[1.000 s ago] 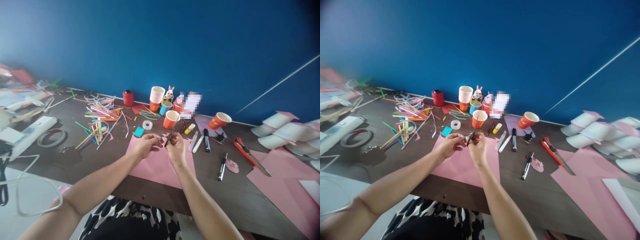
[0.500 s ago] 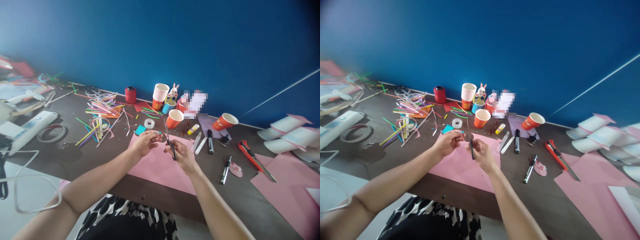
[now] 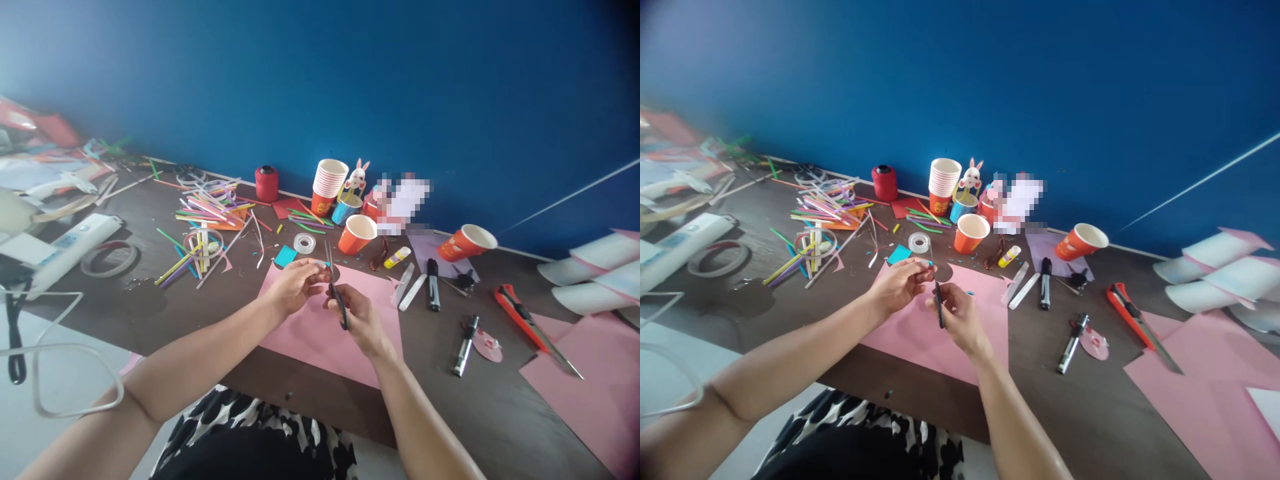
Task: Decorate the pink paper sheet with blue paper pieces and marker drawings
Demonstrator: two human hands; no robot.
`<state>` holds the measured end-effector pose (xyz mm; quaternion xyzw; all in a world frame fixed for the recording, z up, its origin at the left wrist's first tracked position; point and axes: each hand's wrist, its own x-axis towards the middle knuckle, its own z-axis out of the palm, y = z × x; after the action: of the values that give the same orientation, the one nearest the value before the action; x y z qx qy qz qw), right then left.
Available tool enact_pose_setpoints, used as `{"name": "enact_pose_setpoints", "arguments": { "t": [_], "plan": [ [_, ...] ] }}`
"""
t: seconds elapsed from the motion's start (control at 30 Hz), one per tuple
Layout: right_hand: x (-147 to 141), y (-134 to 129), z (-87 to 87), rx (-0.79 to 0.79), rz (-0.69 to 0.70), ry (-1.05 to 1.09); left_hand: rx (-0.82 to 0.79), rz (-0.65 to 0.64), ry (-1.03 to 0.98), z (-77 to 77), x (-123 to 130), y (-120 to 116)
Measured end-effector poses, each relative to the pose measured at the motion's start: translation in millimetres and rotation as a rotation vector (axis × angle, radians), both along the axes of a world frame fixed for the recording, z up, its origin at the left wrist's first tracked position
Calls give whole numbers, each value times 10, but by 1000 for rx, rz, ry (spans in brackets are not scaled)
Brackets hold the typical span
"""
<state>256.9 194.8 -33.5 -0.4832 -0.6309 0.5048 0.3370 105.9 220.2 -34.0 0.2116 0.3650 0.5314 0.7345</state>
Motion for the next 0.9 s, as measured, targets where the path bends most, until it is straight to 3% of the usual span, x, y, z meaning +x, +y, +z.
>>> {"name": "enact_pose_setpoints", "arguments": {
  "t": [0.6,0.9],
  "plan": [
    [10,6,-47,-10,16,1,-21,-2,-5,-18,4,-8],
    [-24,-21,11,-53,5,66,-53,7,8,-2,6,-8]
  ]
}}
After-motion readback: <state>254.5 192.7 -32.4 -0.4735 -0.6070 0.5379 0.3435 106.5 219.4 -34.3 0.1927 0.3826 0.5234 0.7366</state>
